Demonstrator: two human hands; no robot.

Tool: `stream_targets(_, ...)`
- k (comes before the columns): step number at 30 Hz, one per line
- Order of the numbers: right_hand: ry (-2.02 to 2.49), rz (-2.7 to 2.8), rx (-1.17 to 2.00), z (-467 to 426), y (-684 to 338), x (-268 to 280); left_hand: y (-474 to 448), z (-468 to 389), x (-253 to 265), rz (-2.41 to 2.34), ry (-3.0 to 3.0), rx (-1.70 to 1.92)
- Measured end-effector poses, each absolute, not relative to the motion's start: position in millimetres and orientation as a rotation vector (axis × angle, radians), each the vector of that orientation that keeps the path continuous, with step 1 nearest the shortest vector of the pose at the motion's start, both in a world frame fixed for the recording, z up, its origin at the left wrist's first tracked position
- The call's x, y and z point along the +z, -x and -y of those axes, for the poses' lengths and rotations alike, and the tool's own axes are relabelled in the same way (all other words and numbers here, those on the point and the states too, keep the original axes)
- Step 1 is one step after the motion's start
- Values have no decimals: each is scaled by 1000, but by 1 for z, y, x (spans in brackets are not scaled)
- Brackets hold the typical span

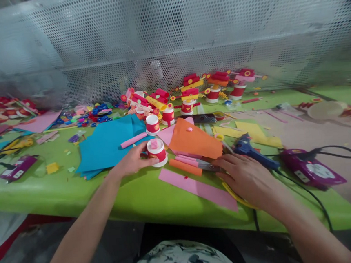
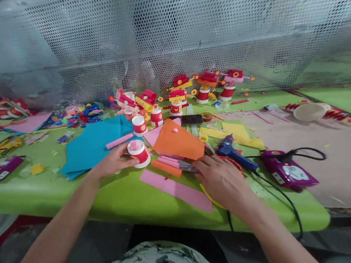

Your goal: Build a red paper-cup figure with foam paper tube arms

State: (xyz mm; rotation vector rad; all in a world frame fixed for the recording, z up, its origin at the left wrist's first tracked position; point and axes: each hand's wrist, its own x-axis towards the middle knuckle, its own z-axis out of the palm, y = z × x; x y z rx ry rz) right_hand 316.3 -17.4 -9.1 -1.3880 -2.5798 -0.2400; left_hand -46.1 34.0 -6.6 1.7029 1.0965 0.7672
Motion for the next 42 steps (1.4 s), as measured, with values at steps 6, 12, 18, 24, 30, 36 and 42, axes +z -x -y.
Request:
stream_targets(6,1460,2603,-297,19,-317,-13,41,-31,-14,-1122,-1720,749)
stream_targets(12,1489,2603,-320,19,-316,-10,34,-34,-16,-1077,-1771,734)
stream_targets(18,1476,2579,-354,20,-319,-8,24,-40,-14,-1108,-1786,724)
stream_targets(24,1482,2567,-362,18,-324,-12,11,-45,-11,-1131,-1860,707)
stream_targets(30,1498,2555,-350,18,-325,-14,9,-47,-22,-1165,-1851,734)
stream_targets(36,1437,2550,-160,11,-322,-2,9,-42,-21,-1157,-1872,738)
stream_targets(42,1469,2515,-124,-11,-316,12,9,-41,-25,-1151,-1854,775)
